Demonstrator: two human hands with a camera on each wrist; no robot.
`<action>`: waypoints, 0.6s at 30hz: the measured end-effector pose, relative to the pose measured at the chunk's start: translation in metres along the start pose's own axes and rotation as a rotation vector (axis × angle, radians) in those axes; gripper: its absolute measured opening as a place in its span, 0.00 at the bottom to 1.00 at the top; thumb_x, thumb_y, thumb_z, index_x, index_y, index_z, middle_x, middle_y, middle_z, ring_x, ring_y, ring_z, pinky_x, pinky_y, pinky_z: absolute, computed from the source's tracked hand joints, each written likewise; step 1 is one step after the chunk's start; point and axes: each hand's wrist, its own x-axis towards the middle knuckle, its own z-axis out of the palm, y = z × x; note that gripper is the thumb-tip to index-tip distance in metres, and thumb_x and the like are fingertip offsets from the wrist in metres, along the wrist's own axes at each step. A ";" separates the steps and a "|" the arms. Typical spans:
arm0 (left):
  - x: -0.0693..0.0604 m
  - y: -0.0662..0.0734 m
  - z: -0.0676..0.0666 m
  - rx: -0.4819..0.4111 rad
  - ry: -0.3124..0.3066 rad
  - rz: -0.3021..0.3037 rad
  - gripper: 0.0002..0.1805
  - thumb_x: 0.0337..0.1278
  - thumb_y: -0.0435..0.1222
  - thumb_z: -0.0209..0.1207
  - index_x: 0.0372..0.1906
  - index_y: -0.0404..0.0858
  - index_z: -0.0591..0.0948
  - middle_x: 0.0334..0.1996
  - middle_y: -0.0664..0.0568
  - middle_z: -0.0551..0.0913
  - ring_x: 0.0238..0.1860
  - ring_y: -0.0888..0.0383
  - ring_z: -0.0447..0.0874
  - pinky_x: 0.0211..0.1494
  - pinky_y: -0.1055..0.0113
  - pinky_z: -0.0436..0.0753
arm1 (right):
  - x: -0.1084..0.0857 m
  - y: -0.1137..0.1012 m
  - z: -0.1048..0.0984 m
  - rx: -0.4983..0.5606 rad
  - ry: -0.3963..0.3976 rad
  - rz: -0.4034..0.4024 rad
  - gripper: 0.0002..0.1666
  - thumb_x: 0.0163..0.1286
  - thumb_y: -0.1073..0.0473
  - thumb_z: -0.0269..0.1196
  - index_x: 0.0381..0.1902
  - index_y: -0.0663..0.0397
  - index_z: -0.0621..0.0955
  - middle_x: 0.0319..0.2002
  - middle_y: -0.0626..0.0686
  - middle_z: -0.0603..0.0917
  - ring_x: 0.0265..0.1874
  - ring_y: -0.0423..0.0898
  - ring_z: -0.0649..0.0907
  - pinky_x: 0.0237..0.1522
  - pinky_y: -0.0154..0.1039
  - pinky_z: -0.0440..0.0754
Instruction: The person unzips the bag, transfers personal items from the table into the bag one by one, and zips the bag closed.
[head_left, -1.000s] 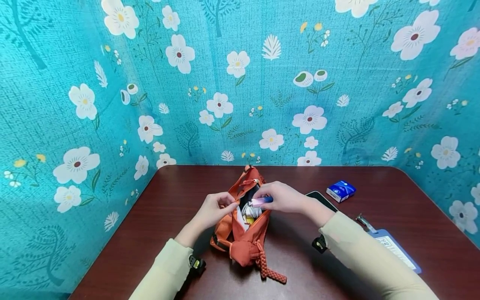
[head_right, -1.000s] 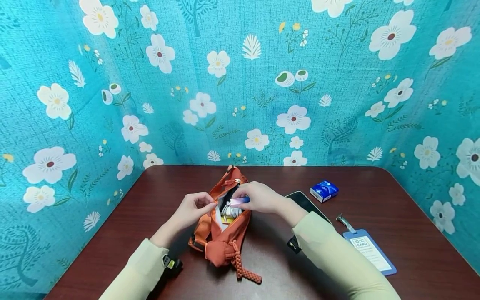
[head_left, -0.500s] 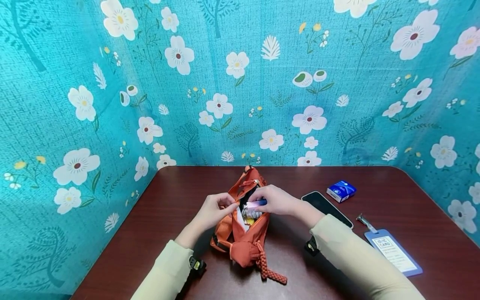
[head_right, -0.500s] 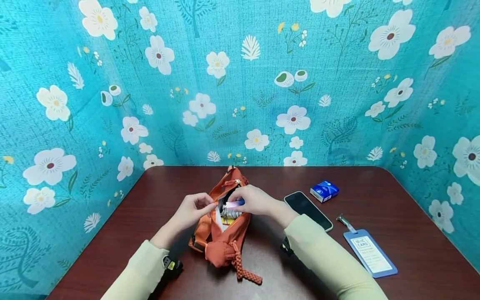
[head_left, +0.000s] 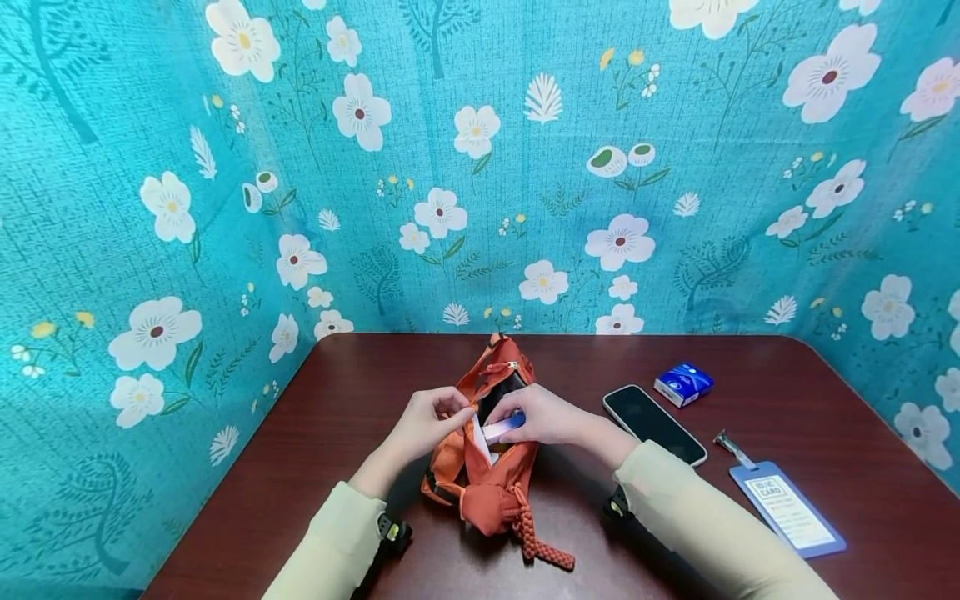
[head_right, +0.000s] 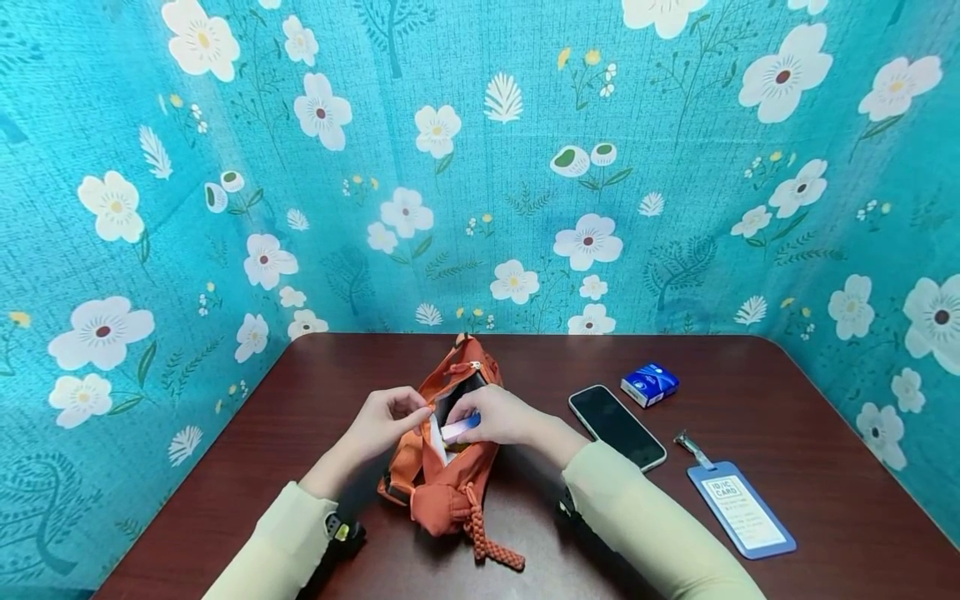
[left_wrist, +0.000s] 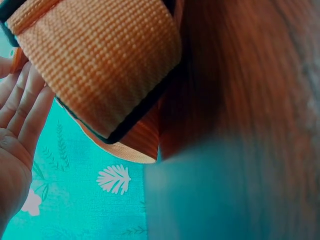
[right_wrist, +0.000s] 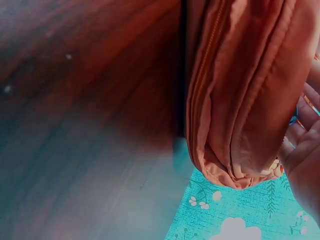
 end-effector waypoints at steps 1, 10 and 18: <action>0.000 0.000 0.000 0.001 0.000 0.002 0.03 0.60 0.30 0.63 0.34 0.33 0.83 0.26 0.51 0.83 0.25 0.59 0.77 0.31 0.64 0.80 | 0.000 0.000 0.001 0.003 -0.003 0.002 0.13 0.59 0.57 0.72 0.44 0.45 0.87 0.41 0.41 0.85 0.38 0.37 0.79 0.44 0.35 0.78; 0.000 0.001 0.001 -0.001 -0.001 -0.010 0.02 0.60 0.30 0.63 0.35 0.34 0.83 0.26 0.51 0.83 0.25 0.57 0.78 0.31 0.65 0.81 | -0.004 -0.004 0.003 0.021 -0.003 -0.011 0.14 0.58 0.57 0.73 0.43 0.50 0.87 0.37 0.44 0.84 0.37 0.42 0.80 0.42 0.39 0.79; -0.001 0.003 0.000 -0.001 0.003 -0.018 0.02 0.59 0.30 0.63 0.34 0.33 0.83 0.27 0.49 0.83 0.26 0.58 0.78 0.32 0.63 0.81 | -0.007 -0.002 -0.014 0.049 0.079 0.010 0.13 0.60 0.59 0.71 0.43 0.55 0.87 0.36 0.45 0.85 0.35 0.42 0.82 0.42 0.43 0.81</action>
